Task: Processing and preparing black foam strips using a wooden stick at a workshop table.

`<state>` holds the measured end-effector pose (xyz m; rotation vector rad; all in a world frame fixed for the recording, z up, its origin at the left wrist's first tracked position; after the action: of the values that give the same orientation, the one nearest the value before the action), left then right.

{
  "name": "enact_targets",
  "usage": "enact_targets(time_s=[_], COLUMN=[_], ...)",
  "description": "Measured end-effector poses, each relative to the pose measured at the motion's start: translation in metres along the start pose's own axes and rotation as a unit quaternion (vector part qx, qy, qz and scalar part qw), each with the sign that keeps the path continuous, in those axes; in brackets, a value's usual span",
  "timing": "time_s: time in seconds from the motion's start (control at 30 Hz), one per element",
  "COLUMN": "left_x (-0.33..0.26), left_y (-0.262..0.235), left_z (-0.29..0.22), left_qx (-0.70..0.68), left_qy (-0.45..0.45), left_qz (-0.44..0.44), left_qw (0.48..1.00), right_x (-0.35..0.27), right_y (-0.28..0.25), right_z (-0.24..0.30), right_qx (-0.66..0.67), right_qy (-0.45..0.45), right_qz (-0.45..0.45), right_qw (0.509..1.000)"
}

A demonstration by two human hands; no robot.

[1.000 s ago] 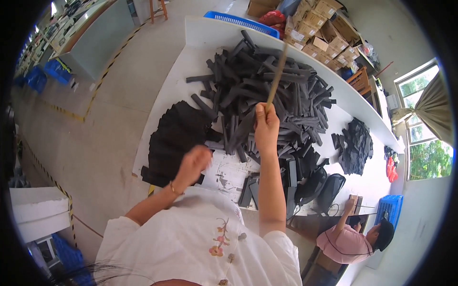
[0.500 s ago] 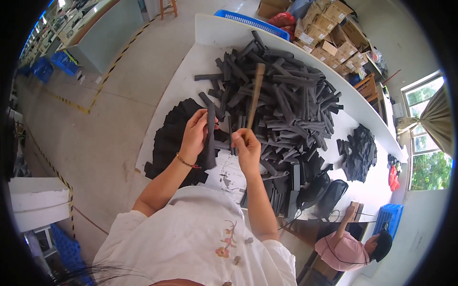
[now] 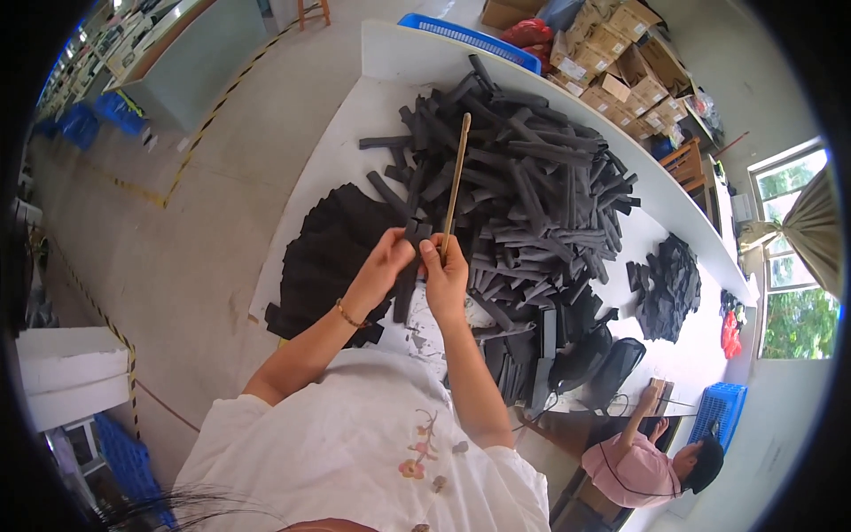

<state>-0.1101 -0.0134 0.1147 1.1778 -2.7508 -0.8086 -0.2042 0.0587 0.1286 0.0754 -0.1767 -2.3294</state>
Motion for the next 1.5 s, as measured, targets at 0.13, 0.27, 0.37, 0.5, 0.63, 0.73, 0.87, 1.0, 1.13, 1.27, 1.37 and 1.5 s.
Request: enact_targets(time_s=[0.13, 0.27, 0.37, 0.5, 0.63, 0.73, 0.87, 1.0, 1.13, 1.27, 1.37, 1.5], left_x=[-0.021, -0.031, -0.029, -0.023, -0.019, -0.012, -0.008, 0.005, 0.01, 0.01, 0.007, 0.002], left_y=[0.004, -0.023, -0.068, -0.135, -0.173, -0.151, -0.087, -0.088, -0.093, -0.095, -0.092, -0.09], left_z=[0.041, 0.074, 0.077, 0.044, 0.019, 0.01, 0.019, 0.039, 0.029, 0.012, 0.005, 0.001], left_qx=[0.143, 0.134, 0.154, 0.281, 0.466, 0.554, 0.622, 0.659, 0.646, 0.63, 0.628, 0.629], left_qy=[-0.128, -0.183, -0.165, -0.098, 0.007, 0.08, 0.22, 0.237, 0.215, 0.208, 0.214, 0.221], left_qz=[0.097, 0.103, 0.013, -0.102, -0.142, -0.072, 0.063, 0.127, 0.121, 0.083, 0.077, 0.073], left_qw=[0.977, 0.969, 0.974, 0.949, 0.873, 0.826, 0.749, 0.703, 0.722, 0.744, 0.744, 0.742], right_x=[0.028, 0.1, 0.189, 0.245, 0.187, 0.118, 0.038, -0.015, -0.046, -0.055, -0.056, -0.054], right_y=[-0.014, -0.052, -0.119, -0.192, -0.131, -0.105, -0.097, -0.103, -0.115, -0.104, -0.096, -0.091], right_z=[0.024, 0.062, 0.089, 0.104, 0.068, 0.017, -0.039, -0.06, -0.057, -0.045, -0.041, -0.042], right_qx=[-0.094, -0.12, -0.068, -0.069, -0.075, -0.171, -0.285, -0.286, -0.348, -0.392, -0.407, -0.399], right_qy=[-0.1, -0.135, -0.156, -0.131, -0.071, -0.009, 0.002, 0.06, 0.074, 0.064, 0.034, 0.002], right_qz=[-0.049, -0.128, -0.195, -0.249, -0.129, -0.038, 0.09, 0.168, 0.22, 0.254, 0.273, 0.28], right_qw=[0.989, 0.975, 0.966, 0.957, 0.986, 0.985, 0.954, 0.941, 0.908, 0.882, 0.871, 0.873])
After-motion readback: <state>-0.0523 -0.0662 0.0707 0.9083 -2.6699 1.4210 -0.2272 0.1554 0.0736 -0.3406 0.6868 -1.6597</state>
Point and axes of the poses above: each hand's wrist, its own x-axis towards the middle knuckle, its own y-axis out of the palm, z = x × y, the point moved 9 cm from there along x, towards the middle knuckle, and after that the axes turned 5 degrees about -y, right-handed, at the moved point
